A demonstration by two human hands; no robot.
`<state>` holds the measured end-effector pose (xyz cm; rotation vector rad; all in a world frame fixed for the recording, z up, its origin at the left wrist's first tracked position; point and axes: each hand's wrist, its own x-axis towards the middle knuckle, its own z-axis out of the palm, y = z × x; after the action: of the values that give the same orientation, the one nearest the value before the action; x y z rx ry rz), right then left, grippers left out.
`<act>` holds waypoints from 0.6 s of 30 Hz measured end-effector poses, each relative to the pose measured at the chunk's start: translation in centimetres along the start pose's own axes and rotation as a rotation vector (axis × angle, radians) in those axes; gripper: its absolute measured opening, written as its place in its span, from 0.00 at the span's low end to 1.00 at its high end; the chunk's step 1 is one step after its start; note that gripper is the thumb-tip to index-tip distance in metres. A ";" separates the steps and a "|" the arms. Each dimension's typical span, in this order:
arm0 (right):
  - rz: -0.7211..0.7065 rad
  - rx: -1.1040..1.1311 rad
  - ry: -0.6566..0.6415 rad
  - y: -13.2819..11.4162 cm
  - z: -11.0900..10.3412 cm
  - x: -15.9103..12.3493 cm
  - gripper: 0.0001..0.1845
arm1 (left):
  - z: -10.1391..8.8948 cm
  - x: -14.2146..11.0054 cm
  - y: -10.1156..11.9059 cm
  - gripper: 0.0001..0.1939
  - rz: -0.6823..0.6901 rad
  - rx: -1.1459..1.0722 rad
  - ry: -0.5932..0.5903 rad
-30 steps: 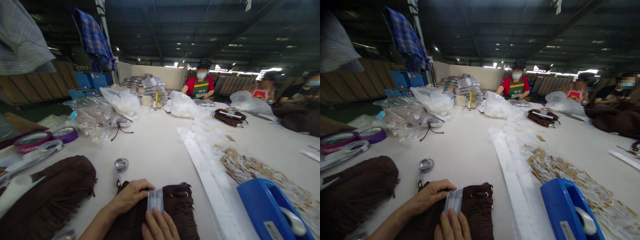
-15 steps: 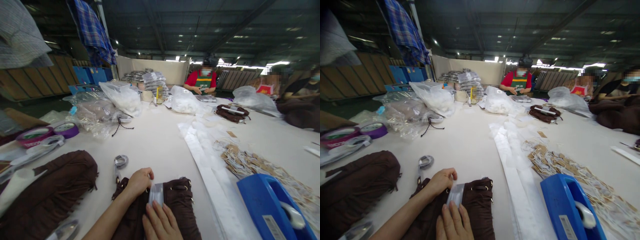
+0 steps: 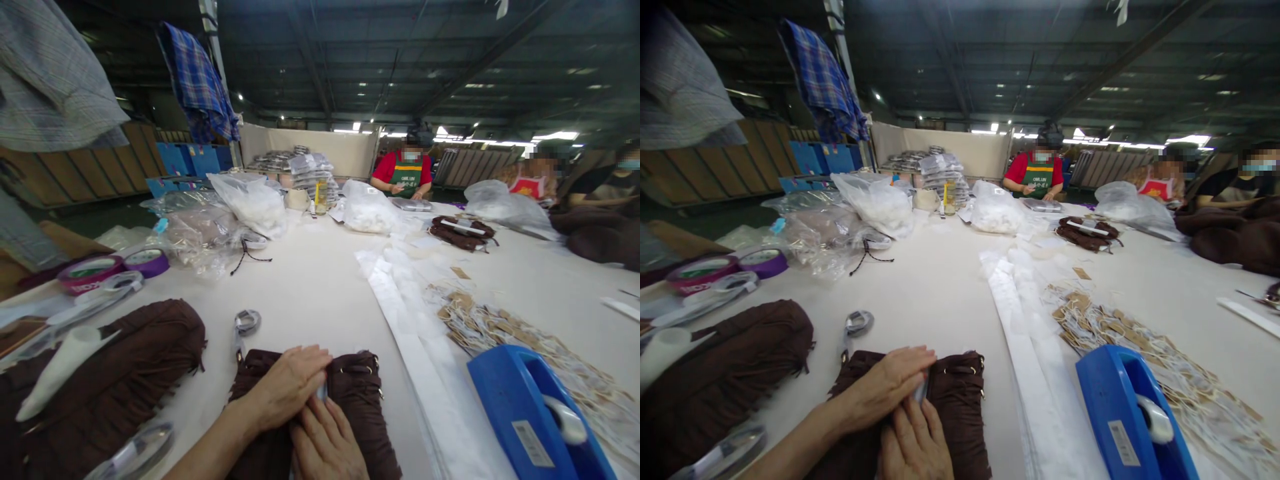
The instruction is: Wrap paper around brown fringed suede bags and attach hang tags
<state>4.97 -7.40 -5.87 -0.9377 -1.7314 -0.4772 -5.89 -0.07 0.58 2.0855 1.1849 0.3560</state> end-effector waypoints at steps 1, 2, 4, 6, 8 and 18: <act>-0.003 0.010 -0.008 0.1 0.0 -0.2 0.13 | 0.4 -0.3 0.3 0.21 0.048 0.079 -0.046; -0.017 0.017 -0.030 0.4 -0.1 -0.5 0.13 | 0.8 -0.5 0.4 0.21 0.084 0.163 -0.086; -0.083 0.028 -0.108 1.1 -0.3 -1.2 0.13 | 1.2 -0.6 0.4 0.22 0.121 0.294 -0.129; -0.166 0.039 -0.196 2.1 -0.5 -1.8 0.14 | 1.3 -0.5 0.2 0.22 0.116 0.332 -0.125; -0.237 0.042 -0.234 3.0 -0.5 -2.2 0.14 | 1.3 -0.5 0.0 0.23 0.114 0.345 -0.106; -0.362 -0.070 -0.217 2.6 -1.4 0.1 0.12 | -0.9 -1.3 -1.3 0.14 -0.172 0.463 0.378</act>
<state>7.84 -6.76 -5.62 -0.7454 -2.1081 -0.6942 -7.95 -0.32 0.49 2.3445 1.7989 0.4403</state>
